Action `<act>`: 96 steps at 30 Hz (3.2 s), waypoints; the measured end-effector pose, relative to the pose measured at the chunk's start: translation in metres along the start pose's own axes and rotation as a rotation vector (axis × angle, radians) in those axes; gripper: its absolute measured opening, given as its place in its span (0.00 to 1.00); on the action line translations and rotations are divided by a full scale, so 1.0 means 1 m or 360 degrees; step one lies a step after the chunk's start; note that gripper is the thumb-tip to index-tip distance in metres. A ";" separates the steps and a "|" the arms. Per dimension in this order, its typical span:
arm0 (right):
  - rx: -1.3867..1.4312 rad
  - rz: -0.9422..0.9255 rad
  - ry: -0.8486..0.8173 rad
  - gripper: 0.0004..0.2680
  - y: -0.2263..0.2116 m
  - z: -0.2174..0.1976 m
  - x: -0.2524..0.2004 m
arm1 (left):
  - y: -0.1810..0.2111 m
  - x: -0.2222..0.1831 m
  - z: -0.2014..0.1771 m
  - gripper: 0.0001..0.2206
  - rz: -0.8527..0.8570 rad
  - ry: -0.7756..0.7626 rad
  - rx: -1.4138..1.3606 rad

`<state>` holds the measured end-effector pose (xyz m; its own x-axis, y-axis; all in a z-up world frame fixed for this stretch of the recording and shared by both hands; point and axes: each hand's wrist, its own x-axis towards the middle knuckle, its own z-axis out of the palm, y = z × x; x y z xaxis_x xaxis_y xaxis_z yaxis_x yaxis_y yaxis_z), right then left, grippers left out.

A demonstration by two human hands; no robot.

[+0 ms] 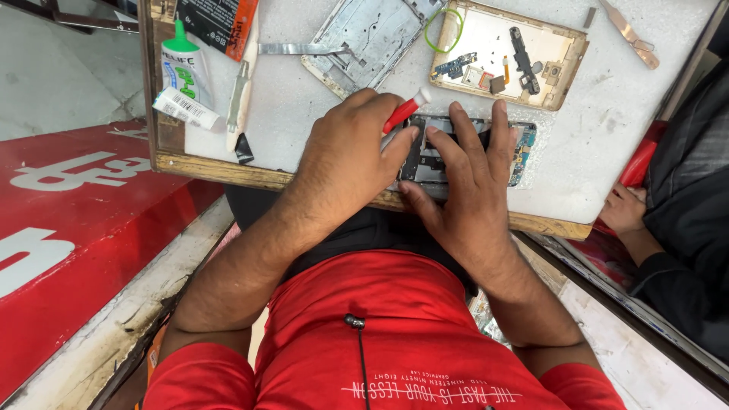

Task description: The person works on a disassembled smartphone motherboard, using a small red-handled screwdriver to tighten screws on the circuit board. They also use their fingers to adjust internal components and ribbon cables.

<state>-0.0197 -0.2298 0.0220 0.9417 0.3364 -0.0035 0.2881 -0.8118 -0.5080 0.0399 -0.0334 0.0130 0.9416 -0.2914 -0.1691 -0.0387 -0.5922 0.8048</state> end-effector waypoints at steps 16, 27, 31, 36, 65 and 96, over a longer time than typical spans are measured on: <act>0.0001 -0.0555 -0.0082 0.35 0.020 -0.028 0.037 | 0.008 -0.012 0.007 0.25 -0.0040 -0.0033 -0.0116; -0.0007 -0.0356 -0.0084 0.23 0.005 -0.043 0.034 | 0.000 -0.030 0.015 0.12 0.0098 0.0192 -0.0553; 0.0092 -0.0274 -0.0036 0.13 0.000 -0.045 0.035 | 0.001 -0.034 0.018 0.09 0.0198 0.0322 -0.0635; 0.0168 -0.0208 0.0001 0.07 -0.004 -0.046 0.033 | 0.003 -0.039 0.026 0.08 0.0289 0.0426 -0.0690; 0.1114 0.0009 0.0012 0.12 0.009 -0.053 0.037 | 0.030 -0.053 0.047 0.12 0.0456 0.0672 -0.0872; -0.0463 -0.0271 0.0124 0.13 -0.011 -0.002 0.014 | -0.009 -0.027 -0.018 0.14 0.0406 0.0503 -0.0516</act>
<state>-0.0098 -0.2173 0.0297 0.8829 0.4506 0.1318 0.4694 -0.8529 -0.2286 0.0205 -0.0060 0.0205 0.9727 -0.1254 0.1954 -0.2219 -0.2540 0.9414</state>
